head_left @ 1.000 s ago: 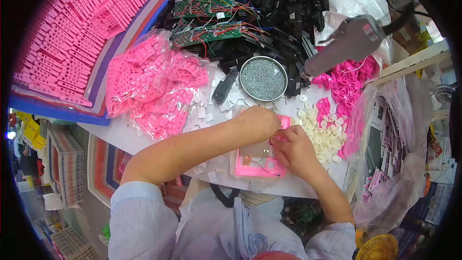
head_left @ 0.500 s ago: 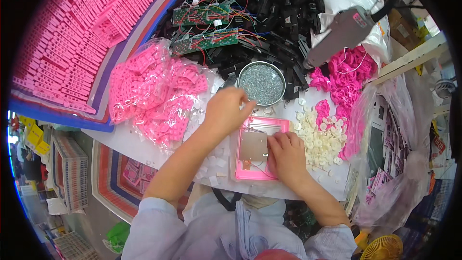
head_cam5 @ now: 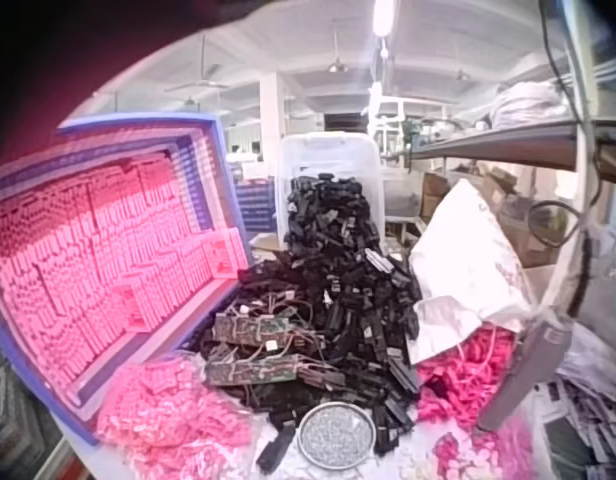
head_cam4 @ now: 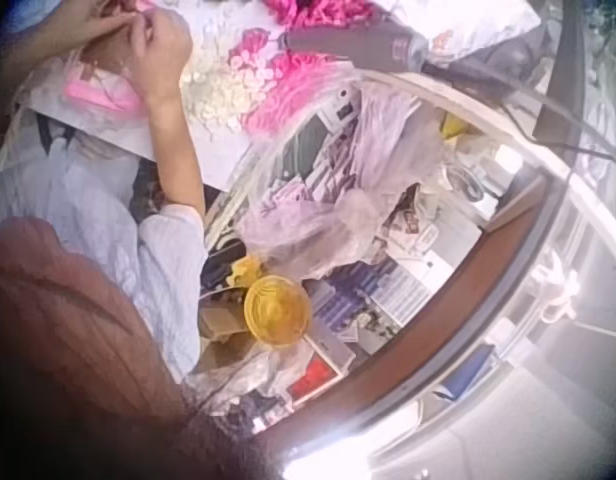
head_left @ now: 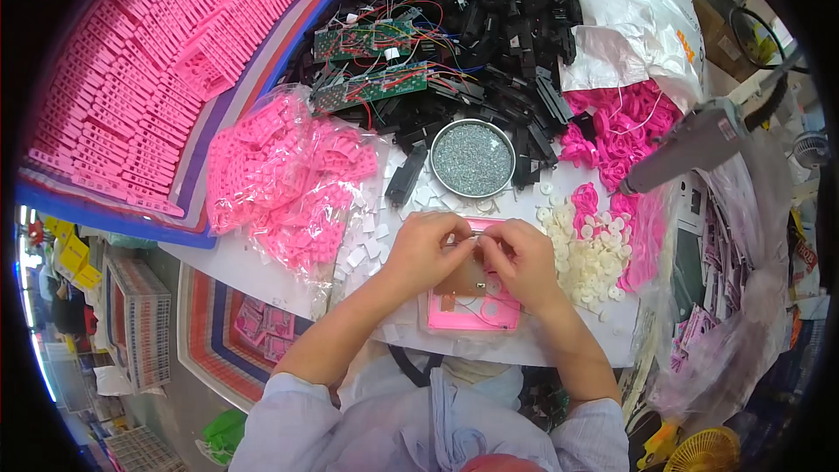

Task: Assembling toy cash registers by gluing circuit boards and keypad buttons into plastic shells.

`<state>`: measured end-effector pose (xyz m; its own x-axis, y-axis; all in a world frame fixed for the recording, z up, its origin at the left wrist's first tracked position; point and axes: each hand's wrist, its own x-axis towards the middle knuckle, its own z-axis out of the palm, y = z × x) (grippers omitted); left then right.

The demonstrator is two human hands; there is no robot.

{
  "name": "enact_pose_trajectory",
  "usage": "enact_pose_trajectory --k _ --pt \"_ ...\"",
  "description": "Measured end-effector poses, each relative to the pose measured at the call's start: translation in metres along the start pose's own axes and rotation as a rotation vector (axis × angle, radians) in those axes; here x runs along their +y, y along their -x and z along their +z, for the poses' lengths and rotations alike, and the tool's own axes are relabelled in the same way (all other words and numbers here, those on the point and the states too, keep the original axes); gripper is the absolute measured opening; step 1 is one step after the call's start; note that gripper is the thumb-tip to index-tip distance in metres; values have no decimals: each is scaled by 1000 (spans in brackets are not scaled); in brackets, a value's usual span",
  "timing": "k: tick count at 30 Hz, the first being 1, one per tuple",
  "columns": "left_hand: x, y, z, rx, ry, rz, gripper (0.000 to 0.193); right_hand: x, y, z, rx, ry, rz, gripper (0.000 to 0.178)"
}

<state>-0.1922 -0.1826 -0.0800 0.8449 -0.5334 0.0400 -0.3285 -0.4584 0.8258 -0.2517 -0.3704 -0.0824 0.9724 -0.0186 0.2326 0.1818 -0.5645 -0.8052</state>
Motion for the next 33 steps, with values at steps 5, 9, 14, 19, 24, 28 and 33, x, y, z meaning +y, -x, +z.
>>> enact_pose_trajectory --k 5,9,14,19,24,28,33 --pt "-10 4 3 62 -56 211 10 -1 5 -6 7 40 -91 14" --pt "-20 5 9 135 -111 390 10 -6 13 -10 16 178 -212 25" --pt "-18 7 9 159 -206 535 15 -13 12 -19 -58 290 -234 37" --pt "-23 12 12 165 -210 505 13 -13 14 -28 -55 224 -183 37" --pt "-21 13 8 122 -91 424 10 55 -17 -65 44 486 -120 34" --pt "-23 16 13 178 -31 365 9 88 -72 -61 218 623 -142 46" --pt "-17 20 13 192 15 241 7 106 -91 -53 66 683 -54 53"
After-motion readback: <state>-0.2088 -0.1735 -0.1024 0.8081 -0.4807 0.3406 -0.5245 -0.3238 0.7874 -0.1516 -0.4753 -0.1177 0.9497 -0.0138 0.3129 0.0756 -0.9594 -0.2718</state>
